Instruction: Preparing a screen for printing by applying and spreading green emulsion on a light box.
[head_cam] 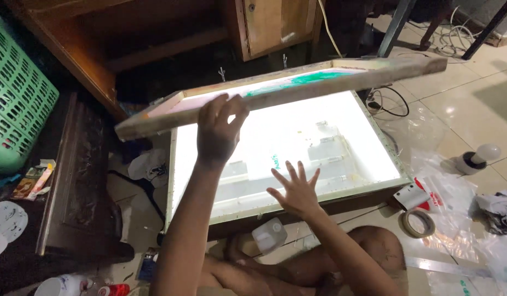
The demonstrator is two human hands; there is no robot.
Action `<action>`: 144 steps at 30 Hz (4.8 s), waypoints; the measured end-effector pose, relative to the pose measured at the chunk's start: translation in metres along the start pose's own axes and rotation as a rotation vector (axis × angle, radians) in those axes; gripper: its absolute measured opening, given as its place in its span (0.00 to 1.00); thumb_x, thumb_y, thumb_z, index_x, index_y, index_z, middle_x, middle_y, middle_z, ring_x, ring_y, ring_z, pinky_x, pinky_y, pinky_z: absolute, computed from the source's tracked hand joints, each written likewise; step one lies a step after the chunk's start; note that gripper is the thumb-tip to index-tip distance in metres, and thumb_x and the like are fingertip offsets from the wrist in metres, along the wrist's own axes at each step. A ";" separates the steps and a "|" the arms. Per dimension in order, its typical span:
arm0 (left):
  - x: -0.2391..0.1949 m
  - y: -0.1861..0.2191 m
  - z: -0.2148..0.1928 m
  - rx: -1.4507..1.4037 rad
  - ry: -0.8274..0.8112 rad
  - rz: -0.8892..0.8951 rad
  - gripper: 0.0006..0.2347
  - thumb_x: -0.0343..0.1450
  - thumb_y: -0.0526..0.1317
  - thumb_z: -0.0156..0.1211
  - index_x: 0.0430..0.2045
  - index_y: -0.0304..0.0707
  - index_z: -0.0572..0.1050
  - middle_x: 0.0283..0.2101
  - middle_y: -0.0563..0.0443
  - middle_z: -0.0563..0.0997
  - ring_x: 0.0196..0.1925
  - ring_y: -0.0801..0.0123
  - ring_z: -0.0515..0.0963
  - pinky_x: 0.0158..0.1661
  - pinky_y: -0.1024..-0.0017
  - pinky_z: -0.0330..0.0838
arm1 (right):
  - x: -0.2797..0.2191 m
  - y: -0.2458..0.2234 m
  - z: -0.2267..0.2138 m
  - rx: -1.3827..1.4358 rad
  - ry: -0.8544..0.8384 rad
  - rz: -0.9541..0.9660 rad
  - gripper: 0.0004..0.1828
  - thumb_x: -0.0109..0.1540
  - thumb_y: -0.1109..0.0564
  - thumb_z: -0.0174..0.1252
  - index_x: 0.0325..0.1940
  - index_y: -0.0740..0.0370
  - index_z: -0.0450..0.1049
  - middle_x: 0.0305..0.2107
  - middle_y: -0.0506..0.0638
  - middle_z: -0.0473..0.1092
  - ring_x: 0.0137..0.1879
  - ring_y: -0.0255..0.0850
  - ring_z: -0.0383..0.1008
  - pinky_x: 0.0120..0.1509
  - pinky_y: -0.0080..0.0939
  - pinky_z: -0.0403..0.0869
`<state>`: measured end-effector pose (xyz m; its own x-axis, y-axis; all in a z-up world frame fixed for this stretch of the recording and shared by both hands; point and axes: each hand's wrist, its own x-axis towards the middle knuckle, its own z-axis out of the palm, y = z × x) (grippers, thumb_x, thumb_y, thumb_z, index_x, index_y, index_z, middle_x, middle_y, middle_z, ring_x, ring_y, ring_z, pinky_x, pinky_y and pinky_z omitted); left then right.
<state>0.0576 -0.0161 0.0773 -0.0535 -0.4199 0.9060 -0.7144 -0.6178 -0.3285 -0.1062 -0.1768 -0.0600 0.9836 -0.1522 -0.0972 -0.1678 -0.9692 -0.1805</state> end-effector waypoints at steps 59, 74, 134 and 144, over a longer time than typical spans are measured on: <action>0.107 -0.064 0.061 0.202 0.041 -0.135 0.17 0.59 0.19 0.66 0.33 0.43 0.82 0.37 0.56 0.78 0.39 0.62 0.74 0.34 0.67 0.68 | 0.065 0.012 0.030 0.105 0.074 -0.030 0.43 0.60 0.18 0.35 0.74 0.33 0.56 0.77 0.51 0.42 0.82 0.59 0.32 0.72 0.89 0.29; 0.107 -0.062 0.058 0.205 0.030 -0.136 0.16 0.60 0.19 0.67 0.32 0.43 0.82 0.36 0.56 0.78 0.38 0.63 0.74 0.33 0.68 0.68 | 0.065 0.012 0.032 0.106 0.103 -0.027 0.44 0.59 0.16 0.36 0.74 0.33 0.55 0.77 0.50 0.42 0.82 0.58 0.34 0.72 0.88 0.31; -0.136 0.102 -0.031 -0.029 -0.102 -0.075 0.04 0.71 0.38 0.67 0.26 0.48 0.79 0.35 0.54 0.77 0.34 0.65 0.75 0.39 0.64 0.71 | -0.038 0.031 0.055 0.732 0.844 0.014 0.31 0.65 0.48 0.60 0.70 0.58 0.62 0.58 0.58 0.61 0.67 0.57 0.63 0.69 0.58 0.68; -0.204 0.128 -0.020 -0.124 -0.256 -0.228 0.03 0.70 0.38 0.67 0.27 0.44 0.78 0.32 0.54 0.75 0.35 0.62 0.76 0.40 0.64 0.70 | -0.050 0.027 0.068 0.516 0.808 0.053 0.37 0.64 0.47 0.61 0.73 0.66 0.60 0.52 0.64 0.67 0.57 0.63 0.69 0.60 0.60 0.73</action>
<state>-0.0374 0.0040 -0.1443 0.2820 -0.4432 0.8509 -0.7677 -0.6362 -0.0770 -0.1648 -0.1821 -0.1263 0.6907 -0.4676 0.5516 -0.0322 -0.7819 -0.6225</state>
